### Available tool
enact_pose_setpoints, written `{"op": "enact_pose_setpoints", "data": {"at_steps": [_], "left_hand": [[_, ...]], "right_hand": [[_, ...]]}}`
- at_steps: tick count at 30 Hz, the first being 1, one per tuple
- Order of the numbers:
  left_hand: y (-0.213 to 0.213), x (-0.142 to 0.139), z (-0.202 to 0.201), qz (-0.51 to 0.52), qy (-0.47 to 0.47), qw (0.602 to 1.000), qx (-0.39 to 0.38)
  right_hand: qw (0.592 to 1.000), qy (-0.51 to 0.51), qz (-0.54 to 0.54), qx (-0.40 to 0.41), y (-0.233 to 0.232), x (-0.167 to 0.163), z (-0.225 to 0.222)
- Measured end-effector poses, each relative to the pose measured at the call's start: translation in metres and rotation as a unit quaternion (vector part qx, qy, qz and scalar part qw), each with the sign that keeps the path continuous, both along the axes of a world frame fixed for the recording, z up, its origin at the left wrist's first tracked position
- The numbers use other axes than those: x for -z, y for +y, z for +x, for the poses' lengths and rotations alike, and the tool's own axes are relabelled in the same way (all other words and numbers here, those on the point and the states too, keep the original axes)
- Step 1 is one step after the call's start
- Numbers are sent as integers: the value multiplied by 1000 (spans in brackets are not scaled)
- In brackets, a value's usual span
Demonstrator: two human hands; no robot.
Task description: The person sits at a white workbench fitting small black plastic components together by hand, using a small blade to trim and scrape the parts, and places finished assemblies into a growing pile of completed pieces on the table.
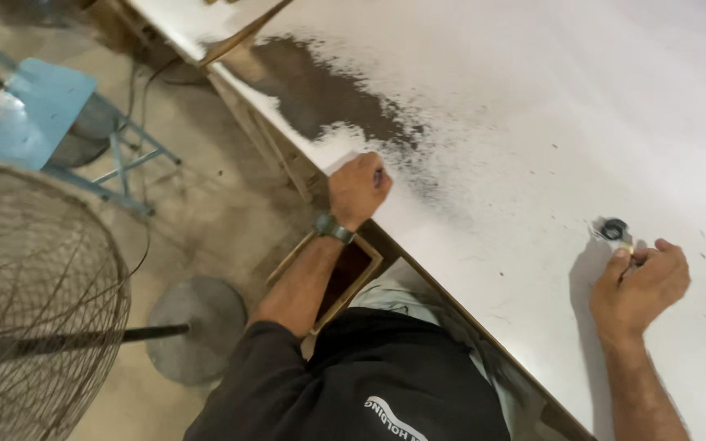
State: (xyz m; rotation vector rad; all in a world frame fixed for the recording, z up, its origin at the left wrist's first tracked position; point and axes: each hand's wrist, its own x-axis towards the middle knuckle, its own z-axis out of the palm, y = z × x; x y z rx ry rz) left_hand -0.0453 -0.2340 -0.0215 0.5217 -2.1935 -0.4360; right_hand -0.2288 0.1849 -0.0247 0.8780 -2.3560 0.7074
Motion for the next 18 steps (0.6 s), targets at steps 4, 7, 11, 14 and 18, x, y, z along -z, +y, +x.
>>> {"op": "enact_pose_setpoints", "data": {"at_steps": [4, 7, 11, 14, 18], "left_hand": [[0, -15, 2, 36, -26, 999, 16], [5, -15, -2, 37, -28, 999, 8], [6, -8, -7, 16, -1, 1000, 15], [5, -7, -10, 22, 8, 1000, 20], [5, -7, -13, 24, -22, 999, 12]], "right_hand": [[980, 89, 179, 19, -51, 2, -29], [985, 43, 162, 42, -62, 7, -48], [989, 16, 141, 31, -28, 15, -59], [988, 26, 149, 34, 13, 21, -64], [974, 54, 181, 127, 81, 6, -94]]}}
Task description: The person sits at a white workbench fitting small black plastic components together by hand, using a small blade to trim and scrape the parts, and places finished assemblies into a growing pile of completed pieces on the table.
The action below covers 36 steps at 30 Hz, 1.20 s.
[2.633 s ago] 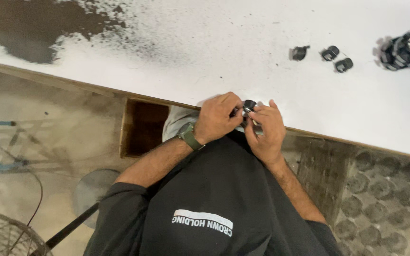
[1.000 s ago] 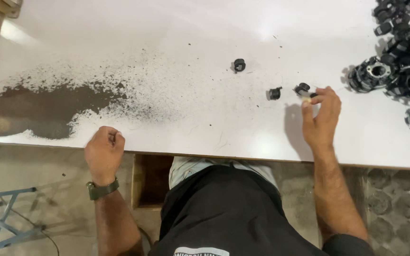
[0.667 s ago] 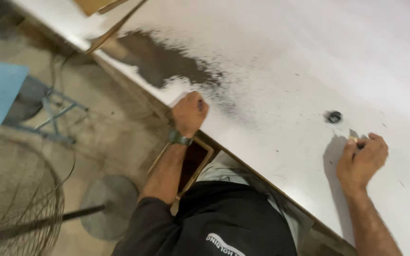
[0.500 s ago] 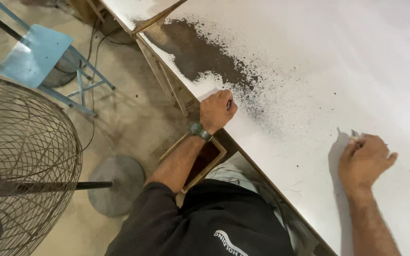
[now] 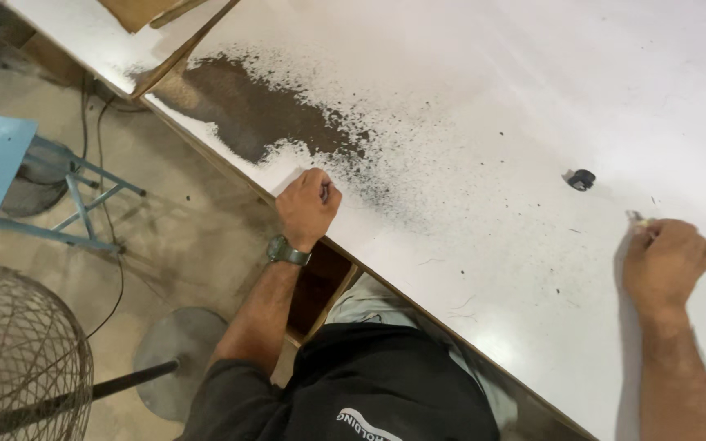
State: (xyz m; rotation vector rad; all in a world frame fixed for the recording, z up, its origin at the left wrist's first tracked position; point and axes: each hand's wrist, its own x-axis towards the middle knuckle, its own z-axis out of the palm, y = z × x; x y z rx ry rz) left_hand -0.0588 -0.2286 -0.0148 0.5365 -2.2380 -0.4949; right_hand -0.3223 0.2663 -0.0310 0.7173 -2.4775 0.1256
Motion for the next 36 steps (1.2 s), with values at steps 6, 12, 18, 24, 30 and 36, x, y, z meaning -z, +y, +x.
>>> {"op": "enact_pose_setpoints", "data": {"at_steps": [6, 12, 18, 24, 30, 36], "left_hand": [[5, 6, -4, -30, -8, 999, -11], [15, 8, -5, -79, -12, 997, -11], [18, 4, -2, -49, -16, 999, -4], [13, 5, -4, -46, -32, 998, -13], [10, 7, -3, -48, -23, 999, -14], [10, 12, 3, -70, 4, 998, -1]], "right_hand": [[990, 87, -105, -35, 15, -23, -5], [982, -35, -49, -179, -104, -47, -6], [977, -178, -81, -82, -118, -58, -43], [994, -9, -9, 106, -18, -57, -68], [979, 97, -139, 115, 26, -53, -57], [961, -191, -193, 61, -72, -53, 10]]}}
